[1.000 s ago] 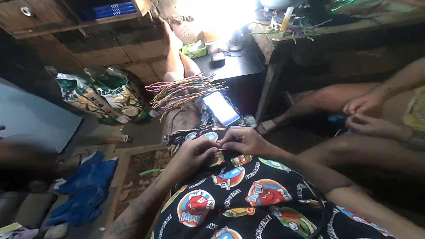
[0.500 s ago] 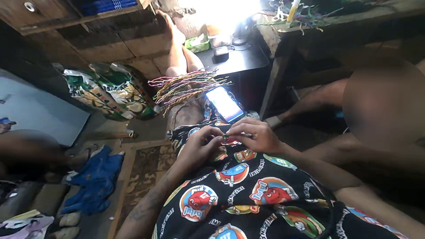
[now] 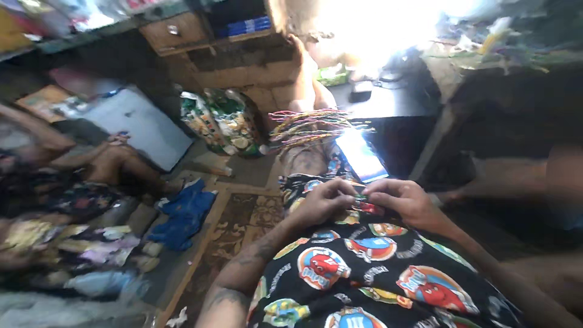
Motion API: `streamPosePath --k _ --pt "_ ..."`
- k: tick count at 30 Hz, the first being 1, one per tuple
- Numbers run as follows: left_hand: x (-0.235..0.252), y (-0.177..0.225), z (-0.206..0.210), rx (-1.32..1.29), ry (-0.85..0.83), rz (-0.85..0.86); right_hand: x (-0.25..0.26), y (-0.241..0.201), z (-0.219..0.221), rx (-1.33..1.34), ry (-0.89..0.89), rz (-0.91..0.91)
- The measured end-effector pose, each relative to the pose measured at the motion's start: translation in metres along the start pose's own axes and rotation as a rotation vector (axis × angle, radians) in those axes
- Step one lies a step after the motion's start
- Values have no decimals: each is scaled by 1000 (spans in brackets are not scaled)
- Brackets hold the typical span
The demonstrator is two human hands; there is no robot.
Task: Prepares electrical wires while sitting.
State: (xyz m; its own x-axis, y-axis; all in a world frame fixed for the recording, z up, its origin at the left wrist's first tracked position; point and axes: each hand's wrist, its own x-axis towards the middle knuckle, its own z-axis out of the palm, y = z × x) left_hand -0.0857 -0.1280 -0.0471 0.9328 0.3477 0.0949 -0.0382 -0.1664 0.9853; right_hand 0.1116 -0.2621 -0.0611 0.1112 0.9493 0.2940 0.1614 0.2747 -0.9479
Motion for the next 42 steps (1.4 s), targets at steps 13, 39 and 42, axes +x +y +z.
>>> streamPosePath --k 13,39,42 --pt "13 12 21 506 197 361 8 -1 2 39 141 -52" --pt "-12 65 -5 -240 103 184 60 -44 14 -153 45 -372" --pt "-14 64 -6 -279 86 162 58 -47 19 -55 5 -403"
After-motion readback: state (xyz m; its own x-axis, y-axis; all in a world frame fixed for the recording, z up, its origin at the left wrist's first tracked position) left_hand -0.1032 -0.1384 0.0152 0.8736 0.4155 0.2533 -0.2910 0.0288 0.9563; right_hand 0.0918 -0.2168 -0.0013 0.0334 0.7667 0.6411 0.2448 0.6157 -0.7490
